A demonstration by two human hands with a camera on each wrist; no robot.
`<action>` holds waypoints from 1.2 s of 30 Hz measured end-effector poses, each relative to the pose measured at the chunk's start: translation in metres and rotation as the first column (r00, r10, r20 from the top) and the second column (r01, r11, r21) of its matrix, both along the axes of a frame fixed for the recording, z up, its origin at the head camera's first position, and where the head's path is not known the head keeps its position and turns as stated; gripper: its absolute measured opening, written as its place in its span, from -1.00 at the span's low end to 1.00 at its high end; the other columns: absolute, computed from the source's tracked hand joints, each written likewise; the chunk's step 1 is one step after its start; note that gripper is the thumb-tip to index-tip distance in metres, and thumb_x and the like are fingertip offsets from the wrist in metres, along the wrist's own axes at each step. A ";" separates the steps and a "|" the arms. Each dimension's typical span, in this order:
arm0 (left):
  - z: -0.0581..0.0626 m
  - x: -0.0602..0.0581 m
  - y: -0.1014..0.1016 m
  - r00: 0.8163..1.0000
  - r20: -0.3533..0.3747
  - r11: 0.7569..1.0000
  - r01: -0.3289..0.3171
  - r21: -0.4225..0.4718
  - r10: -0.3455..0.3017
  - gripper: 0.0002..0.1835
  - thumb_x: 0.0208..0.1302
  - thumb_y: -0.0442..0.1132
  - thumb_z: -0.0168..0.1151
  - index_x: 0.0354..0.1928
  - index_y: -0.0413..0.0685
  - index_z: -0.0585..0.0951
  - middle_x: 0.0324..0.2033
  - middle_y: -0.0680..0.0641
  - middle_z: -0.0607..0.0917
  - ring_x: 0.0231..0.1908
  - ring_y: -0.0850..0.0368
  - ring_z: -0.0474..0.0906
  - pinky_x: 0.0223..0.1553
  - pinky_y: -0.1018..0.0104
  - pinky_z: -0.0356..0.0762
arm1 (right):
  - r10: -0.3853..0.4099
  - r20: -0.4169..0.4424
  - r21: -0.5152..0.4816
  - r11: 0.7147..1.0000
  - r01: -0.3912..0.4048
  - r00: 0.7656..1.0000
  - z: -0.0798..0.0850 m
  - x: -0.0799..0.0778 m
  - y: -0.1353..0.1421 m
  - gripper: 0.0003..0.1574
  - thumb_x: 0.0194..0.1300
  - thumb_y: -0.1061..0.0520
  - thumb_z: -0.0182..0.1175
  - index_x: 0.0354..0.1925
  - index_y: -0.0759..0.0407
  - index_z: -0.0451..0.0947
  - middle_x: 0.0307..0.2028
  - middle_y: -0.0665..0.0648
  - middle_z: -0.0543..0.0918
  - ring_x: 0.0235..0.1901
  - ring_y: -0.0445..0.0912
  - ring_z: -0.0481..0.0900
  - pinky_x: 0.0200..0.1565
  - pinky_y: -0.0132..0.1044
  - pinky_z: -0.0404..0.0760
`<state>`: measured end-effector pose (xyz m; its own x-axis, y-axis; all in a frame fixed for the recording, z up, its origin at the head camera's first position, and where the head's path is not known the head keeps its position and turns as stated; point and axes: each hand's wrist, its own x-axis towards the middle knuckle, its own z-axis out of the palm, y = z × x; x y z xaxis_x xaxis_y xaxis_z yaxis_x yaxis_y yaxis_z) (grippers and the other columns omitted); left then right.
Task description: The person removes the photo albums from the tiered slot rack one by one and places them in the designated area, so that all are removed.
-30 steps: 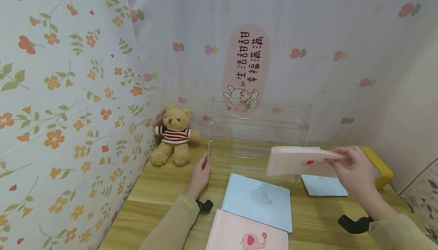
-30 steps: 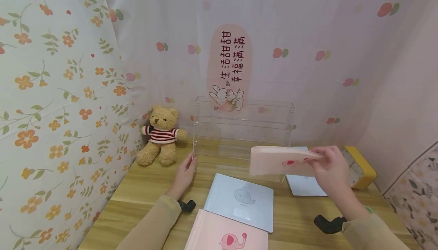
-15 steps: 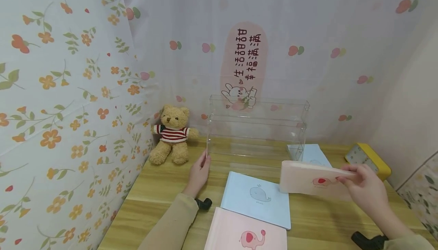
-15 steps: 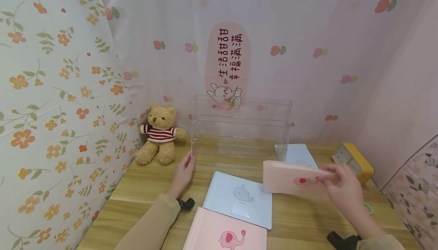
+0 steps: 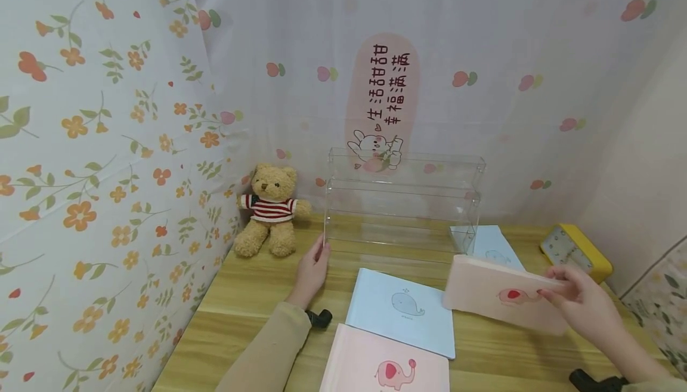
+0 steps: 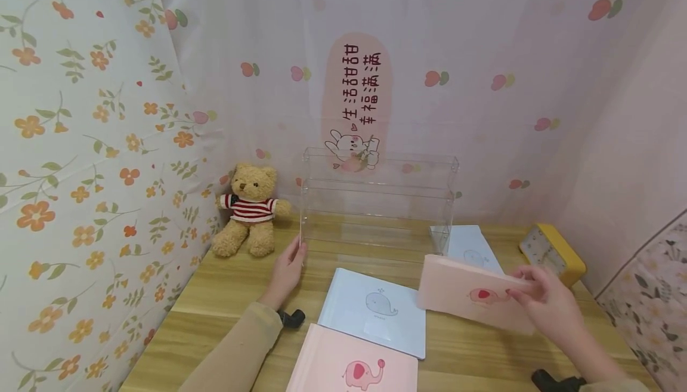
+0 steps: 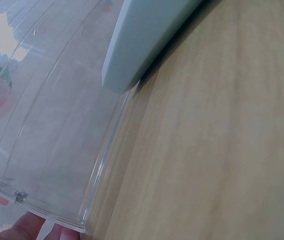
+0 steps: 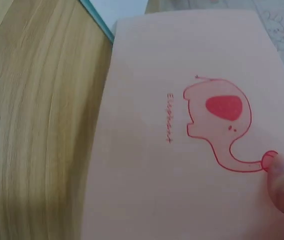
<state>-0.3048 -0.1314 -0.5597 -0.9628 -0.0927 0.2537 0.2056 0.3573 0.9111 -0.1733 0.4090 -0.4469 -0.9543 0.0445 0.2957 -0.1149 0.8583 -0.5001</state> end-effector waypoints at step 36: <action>-0.026 -0.018 -0.004 0.997 -0.077 1.000 -0.010 -0.018 0.008 -0.36 0.72 0.25 0.05 0.61 0.10 0.52 0.38 -0.26 0.71 0.34 -0.25 0.69 0.32 -0.18 0.70 | 0.011 0.044 0.183 0.983 -0.019 0.999 -0.020 -0.029 -0.006 -0.58 0.34 0.21 0.54 0.15 0.23 0.80 -0.02 0.47 0.68 -0.03 0.34 0.56 -0.12 0.27 0.65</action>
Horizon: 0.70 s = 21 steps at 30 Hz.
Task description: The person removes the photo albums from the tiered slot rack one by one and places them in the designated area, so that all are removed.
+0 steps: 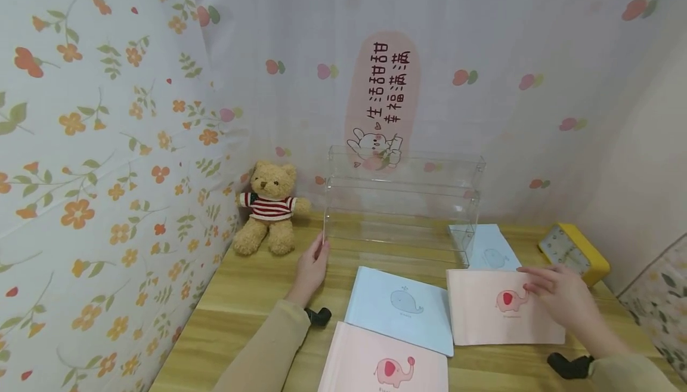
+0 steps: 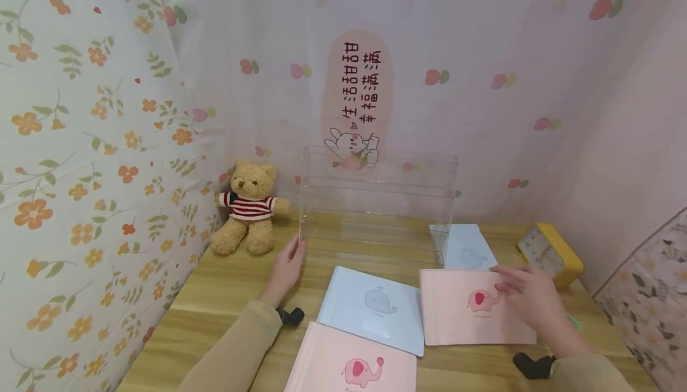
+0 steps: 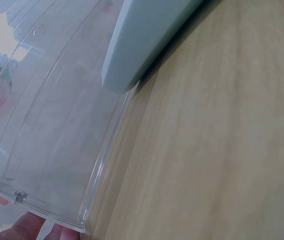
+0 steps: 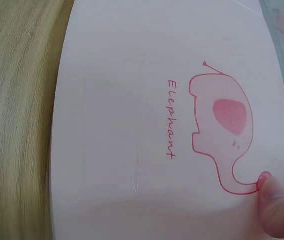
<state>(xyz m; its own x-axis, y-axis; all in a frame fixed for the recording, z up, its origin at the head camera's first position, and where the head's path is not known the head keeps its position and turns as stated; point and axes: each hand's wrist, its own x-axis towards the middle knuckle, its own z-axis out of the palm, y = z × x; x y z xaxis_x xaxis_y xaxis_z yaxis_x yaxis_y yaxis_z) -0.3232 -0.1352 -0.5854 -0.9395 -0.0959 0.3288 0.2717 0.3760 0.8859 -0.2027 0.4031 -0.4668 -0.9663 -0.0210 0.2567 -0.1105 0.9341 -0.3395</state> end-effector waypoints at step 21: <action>0.024 0.016 0.003 0.993 0.120 0.999 0.007 0.038 -0.012 -0.43 0.74 0.03 0.12 0.63 0.03 0.48 0.45 -0.26 0.65 0.44 -0.29 0.60 0.46 -0.30 0.55 | -0.046 0.030 0.030 0.999 0.045 0.998 -0.032 0.001 -0.055 -0.66 0.36 0.22 0.47 0.09 0.18 0.73 0.17 0.54 0.58 0.15 0.52 0.47 0.17 0.52 0.48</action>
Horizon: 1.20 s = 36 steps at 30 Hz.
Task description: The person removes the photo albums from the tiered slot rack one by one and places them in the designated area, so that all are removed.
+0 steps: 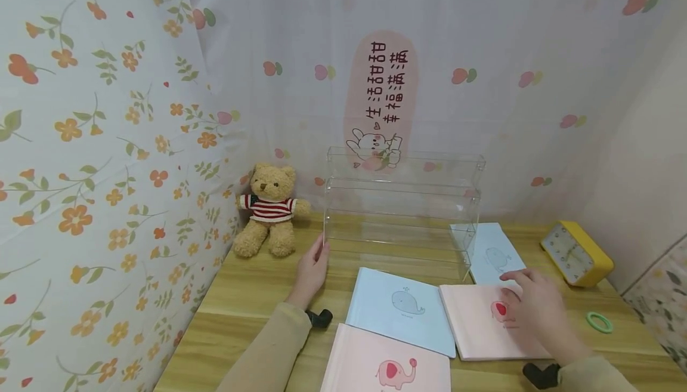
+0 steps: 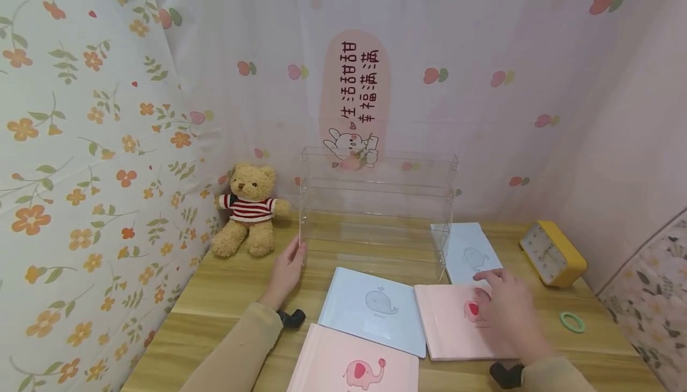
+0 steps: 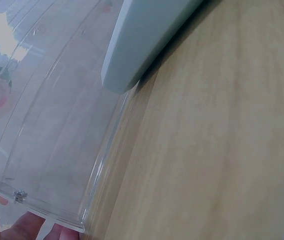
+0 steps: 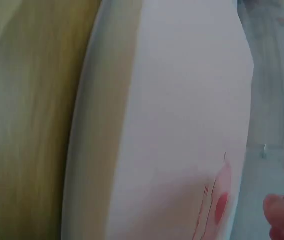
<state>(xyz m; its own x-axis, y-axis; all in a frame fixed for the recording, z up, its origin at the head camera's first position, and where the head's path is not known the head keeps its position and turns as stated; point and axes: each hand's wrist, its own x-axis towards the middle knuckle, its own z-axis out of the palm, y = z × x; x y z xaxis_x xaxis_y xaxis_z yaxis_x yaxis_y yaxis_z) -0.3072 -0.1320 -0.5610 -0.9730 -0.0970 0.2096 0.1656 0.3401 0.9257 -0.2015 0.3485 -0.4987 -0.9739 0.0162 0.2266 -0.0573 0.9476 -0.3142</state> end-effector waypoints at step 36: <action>0.028 0.027 0.005 0.992 0.093 0.983 0.100 -0.154 -0.086 -0.27 0.68 -0.08 0.20 0.74 -0.08 0.25 0.45 -0.38 0.61 0.44 -0.34 0.59 0.42 -0.28 0.60 | 0.466 0.152 0.028 0.880 -0.475 0.872 -0.005 0.061 -0.129 -0.54 0.19 -0.15 0.65 0.03 -0.24 0.74 -0.10 -0.24 0.58 -0.16 -0.26 0.46 -0.12 -0.23 0.56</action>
<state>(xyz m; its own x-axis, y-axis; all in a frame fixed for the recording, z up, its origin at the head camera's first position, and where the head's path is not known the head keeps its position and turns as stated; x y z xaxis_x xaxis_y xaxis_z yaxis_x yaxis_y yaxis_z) -0.2803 -0.1267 -0.5333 -0.9912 0.0227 0.1305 0.1258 0.4701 0.8736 -0.1405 0.2196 -0.5036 -0.8841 -0.4610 0.0765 -0.4620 0.8374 -0.2922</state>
